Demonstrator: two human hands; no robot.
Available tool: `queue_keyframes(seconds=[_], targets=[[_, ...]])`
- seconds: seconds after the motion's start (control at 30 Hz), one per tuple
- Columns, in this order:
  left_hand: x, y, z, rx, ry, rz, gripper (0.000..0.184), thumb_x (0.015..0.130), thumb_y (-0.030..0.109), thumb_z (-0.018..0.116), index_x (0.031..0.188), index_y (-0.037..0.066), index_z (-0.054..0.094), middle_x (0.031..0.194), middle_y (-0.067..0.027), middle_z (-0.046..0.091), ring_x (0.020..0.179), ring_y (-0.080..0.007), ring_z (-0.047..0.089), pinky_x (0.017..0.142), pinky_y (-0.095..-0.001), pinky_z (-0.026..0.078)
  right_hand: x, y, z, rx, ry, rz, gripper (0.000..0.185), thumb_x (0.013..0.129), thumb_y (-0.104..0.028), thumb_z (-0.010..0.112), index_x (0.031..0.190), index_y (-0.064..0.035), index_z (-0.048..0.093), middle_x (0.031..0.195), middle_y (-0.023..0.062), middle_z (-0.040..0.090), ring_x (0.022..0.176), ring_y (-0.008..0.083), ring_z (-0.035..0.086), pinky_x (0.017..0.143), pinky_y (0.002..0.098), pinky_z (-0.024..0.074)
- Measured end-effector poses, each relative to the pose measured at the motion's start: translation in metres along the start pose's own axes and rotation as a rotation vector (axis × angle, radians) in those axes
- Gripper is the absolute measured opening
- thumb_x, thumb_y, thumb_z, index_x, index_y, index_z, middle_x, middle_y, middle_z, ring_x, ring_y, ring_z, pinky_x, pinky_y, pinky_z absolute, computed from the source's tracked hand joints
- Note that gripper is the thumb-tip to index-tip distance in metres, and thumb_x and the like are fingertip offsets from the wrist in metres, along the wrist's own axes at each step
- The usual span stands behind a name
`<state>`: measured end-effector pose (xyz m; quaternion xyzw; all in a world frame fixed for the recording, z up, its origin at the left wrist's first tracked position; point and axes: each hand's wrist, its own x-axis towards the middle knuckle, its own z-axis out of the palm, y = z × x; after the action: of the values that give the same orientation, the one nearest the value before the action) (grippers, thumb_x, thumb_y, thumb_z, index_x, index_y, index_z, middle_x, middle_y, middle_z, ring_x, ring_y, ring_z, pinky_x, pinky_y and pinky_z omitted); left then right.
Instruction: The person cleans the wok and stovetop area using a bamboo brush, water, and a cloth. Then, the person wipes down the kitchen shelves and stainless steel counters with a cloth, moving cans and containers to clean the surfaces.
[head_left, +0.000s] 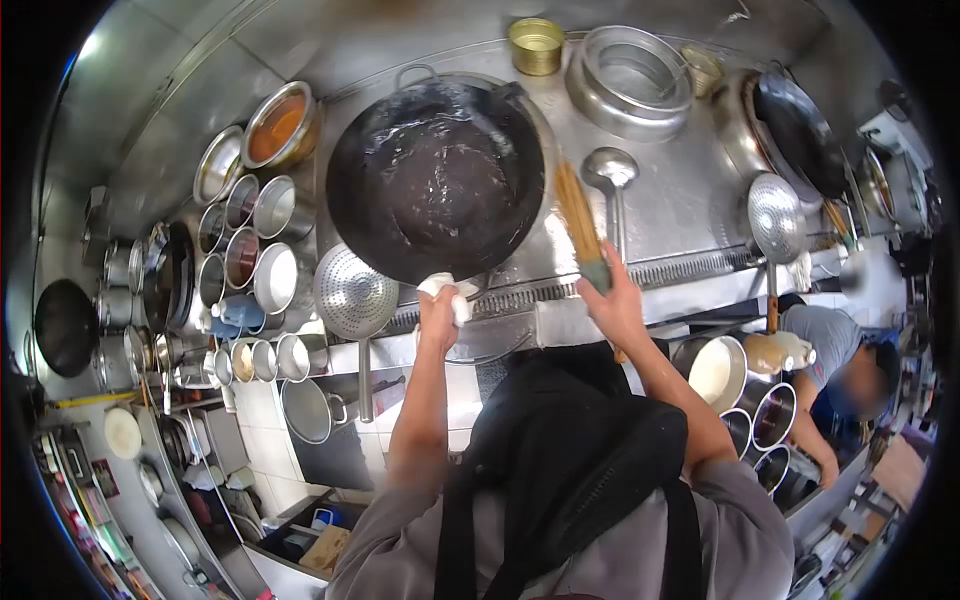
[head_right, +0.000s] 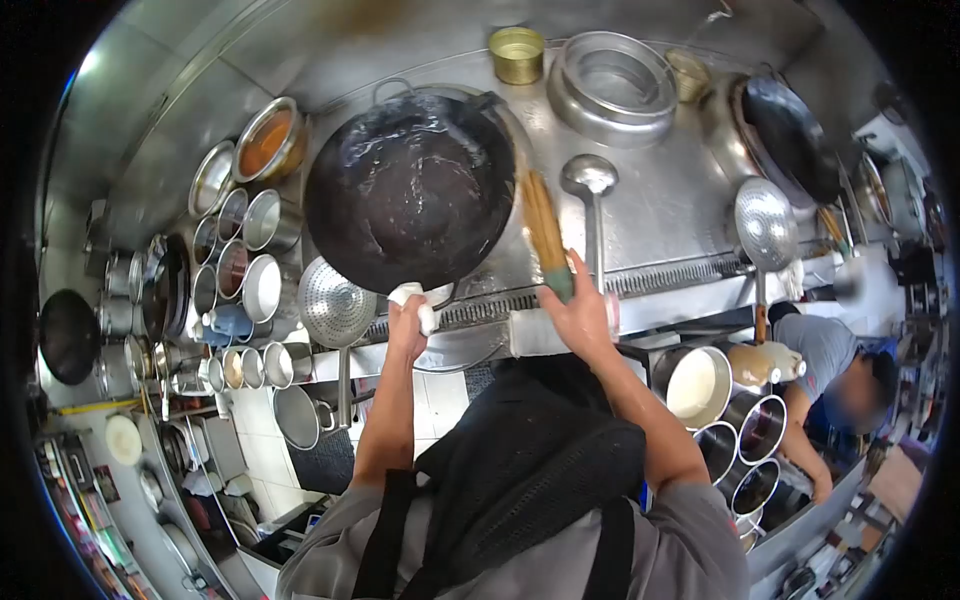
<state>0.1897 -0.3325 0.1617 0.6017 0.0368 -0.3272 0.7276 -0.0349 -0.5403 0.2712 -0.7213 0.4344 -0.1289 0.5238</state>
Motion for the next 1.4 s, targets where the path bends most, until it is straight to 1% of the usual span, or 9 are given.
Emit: queue_keyframes(seconds=[0.1, 0.23, 0.33, 0.37, 0.63, 0.87, 1.03, 1.27, 1.4], targets=[[-0.005, -0.01, 0.012, -0.002, 0.051, 0.074, 0.03, 0.085, -0.002, 0.059, 0.113, 0.006, 0.056, 0.095, -0.0054, 0.062, 0.078, -0.0164, 0.063, 0.065, -0.0316, 0.053, 0.024, 0.01, 0.027, 0.082, -0.023, -0.091, 0.077, 0.089, -0.028, 0.074, 0.153, -0.0037, 0.039, 0.106, 0.0194, 0.071, 0.082, 0.0262, 0.072, 0.076, 0.0404, 0.0558], [-0.005, -0.014, 0.02, 0.1, 0.075, 0.169, 0.033, 0.083, 0.0, 0.061, 0.115, 0.003, 0.053, 0.094, -0.0074, 0.061, 0.076, -0.0185, 0.064, 0.063, -0.033, 0.054, 0.036, -0.028, 0.047, 0.329, -0.18, 0.061, 0.08, 0.089, -0.033, 0.074, 0.153, -0.0015, 0.039, 0.107, 0.0246, 0.07, 0.076, 0.0284, 0.073, 0.075, 0.04, 0.0575], [-0.02, -0.003, 0.046, 0.132, 0.13, 0.279, 0.038, 0.082, -0.001, 0.063, 0.117, 0.003, 0.048, 0.095, -0.0086, 0.06, 0.074, -0.0188, 0.063, 0.062, -0.0334, 0.054, 0.072, -0.012, 0.091, 0.42, -0.159, -0.045, 0.08, 0.093, -0.021, 0.073, 0.158, -0.0048, 0.03, 0.077, 0.0074, 0.063, 0.051, 0.0145, 0.058, 0.042, 0.0311, 0.0439], [-0.022, -0.001, 0.049, 0.167, 0.141, 0.254, 0.038, 0.082, -0.002, 0.062, 0.117, 0.0, 0.047, 0.095, -0.0098, 0.06, 0.075, -0.0184, 0.062, 0.063, -0.0332, 0.054, 0.077, -0.02, 0.094, 0.453, -0.175, -0.021, 0.081, 0.093, -0.019, 0.073, 0.158, -0.0045, 0.028, 0.076, 0.007, 0.063, 0.05, 0.0145, 0.058, 0.041, 0.0311, 0.043], [-0.049, 0.017, 0.107, 0.545, 0.242, 0.452, 0.052, 0.088, 0.005, 0.06, 0.13, -0.009, 0.032, 0.105, -0.0181, 0.057, 0.085, -0.0201, 0.058, 0.075, -0.0318, 0.051, 0.12, -0.07, 0.077, 0.826, -0.401, 0.174, 0.08, 0.091, -0.027, 0.076, 0.156, -0.0039, 0.036, 0.073, 0.0063, 0.059, 0.051, 0.0161, 0.059, 0.04, 0.0294, 0.0435], [-0.049, 0.02, 0.126, 0.93, 0.333, 0.748, 0.058, 0.086, 0.005, 0.061, 0.132, -0.015, 0.034, 0.116, -0.0268, 0.054, 0.102, -0.0322, 0.058, 0.095, -0.0421, 0.048, 0.154, -0.076, 0.042, 1.044, -0.576, 0.249, 0.052, 0.092, -0.027, 0.075, 0.136, -0.0079, 0.054, 0.072, 0.0038, 0.058, 0.056, 0.0179, 0.061, 0.048, 0.0316, 0.0445], [-0.074, 0.027, 0.157, 1.0, 0.304, 0.721, 0.077, 0.086, 0.006, 0.062, 0.144, -0.021, 0.02, 0.134, -0.0397, 0.042, 0.121, -0.0471, 0.05, 0.112, -0.0497, 0.034, 0.166, -0.066, -0.007, 1.151, -0.696, 0.269, 0.036, 0.094, -0.022, 0.074, 0.124, -0.0113, 0.057, 0.076, 0.007, 0.06, 0.056, 0.0179, 0.06, 0.044, 0.0278, 0.0413], [-0.059, 0.005, 0.119, 1.202, 0.224, 1.045, 0.077, 0.082, 0.003, 0.063, 0.145, -0.018, 0.025, 0.135, -0.0359, 0.042, 0.124, -0.0475, 0.048, 0.113, -0.0517, 0.033, 0.141, -0.05, -0.051, 1.253, -0.765, 0.262, 0.055, 0.093, -0.027, 0.075, 0.141, -0.0116, 0.052, 0.087, 0.0088, 0.062, 0.057, 0.0156, 0.06, 0.045, 0.0264, 0.0433], [-0.05, 0.016, 0.105, 1.143, 0.177, 0.915, 0.081, 0.087, 0.007, 0.064, 0.147, -0.02, 0.017, 0.135, -0.0396, 0.038, 0.124, -0.0499, 0.045, 0.113, -0.0537, 0.033, 0.101, -0.052, -0.003, 0.719, -0.623, -0.141, 0.076, 0.094, -0.026, 0.072, 0.158, -0.0093, 0.035, 0.094, 0.0107, 0.066, 0.064, 0.0201, 0.066, 0.051, 0.0306, 0.0502]])
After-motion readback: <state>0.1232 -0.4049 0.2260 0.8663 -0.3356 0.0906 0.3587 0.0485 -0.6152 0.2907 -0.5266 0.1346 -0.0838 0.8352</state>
